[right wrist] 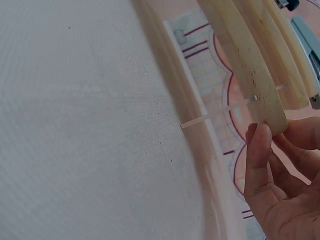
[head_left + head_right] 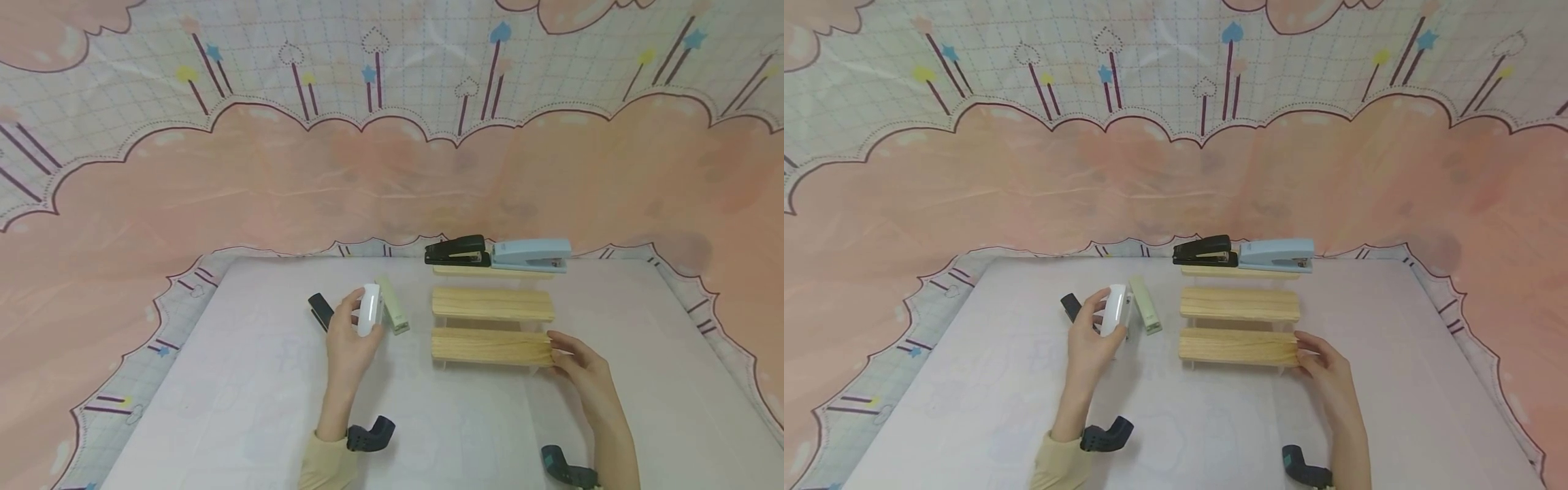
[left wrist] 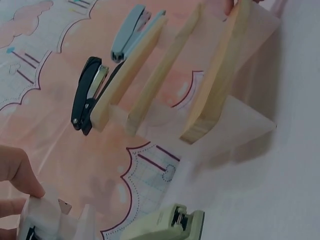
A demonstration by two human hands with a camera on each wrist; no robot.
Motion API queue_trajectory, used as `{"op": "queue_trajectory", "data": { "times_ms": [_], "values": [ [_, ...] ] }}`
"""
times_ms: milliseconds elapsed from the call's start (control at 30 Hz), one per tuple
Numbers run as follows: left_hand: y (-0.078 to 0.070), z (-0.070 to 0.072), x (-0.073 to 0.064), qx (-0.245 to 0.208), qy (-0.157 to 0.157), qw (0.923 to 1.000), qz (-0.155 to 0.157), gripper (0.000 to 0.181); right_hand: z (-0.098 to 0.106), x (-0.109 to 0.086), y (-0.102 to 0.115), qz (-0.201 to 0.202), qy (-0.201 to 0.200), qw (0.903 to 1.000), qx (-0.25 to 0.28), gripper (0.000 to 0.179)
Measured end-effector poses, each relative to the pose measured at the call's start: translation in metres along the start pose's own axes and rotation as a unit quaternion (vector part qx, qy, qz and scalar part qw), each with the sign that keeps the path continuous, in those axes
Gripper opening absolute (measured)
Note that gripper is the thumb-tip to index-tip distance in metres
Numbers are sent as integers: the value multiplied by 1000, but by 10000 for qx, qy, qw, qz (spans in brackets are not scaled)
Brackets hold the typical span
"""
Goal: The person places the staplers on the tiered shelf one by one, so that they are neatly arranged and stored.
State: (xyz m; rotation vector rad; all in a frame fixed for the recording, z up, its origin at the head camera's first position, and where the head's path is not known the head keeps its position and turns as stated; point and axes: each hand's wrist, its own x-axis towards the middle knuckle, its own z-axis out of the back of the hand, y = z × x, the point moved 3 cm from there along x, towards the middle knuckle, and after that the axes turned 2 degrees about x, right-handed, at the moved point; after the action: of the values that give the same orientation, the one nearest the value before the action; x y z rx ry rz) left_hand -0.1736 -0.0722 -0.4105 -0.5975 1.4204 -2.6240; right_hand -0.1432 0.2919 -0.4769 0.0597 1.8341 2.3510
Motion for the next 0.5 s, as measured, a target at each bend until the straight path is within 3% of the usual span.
{"op": "queue_trajectory", "data": {
  "times_ms": [167, 500],
  "values": [
    [-9, -8, -1, 37, 245, 9997, -77, 62, -1, 1, 1, 47, 26, 10000, 62, 45],
    [-27, -31, -4, -6, 809, 9952, -544, 64, -1, 0, -1, 129, 18, 9999, 74, 45]
  ]
}}
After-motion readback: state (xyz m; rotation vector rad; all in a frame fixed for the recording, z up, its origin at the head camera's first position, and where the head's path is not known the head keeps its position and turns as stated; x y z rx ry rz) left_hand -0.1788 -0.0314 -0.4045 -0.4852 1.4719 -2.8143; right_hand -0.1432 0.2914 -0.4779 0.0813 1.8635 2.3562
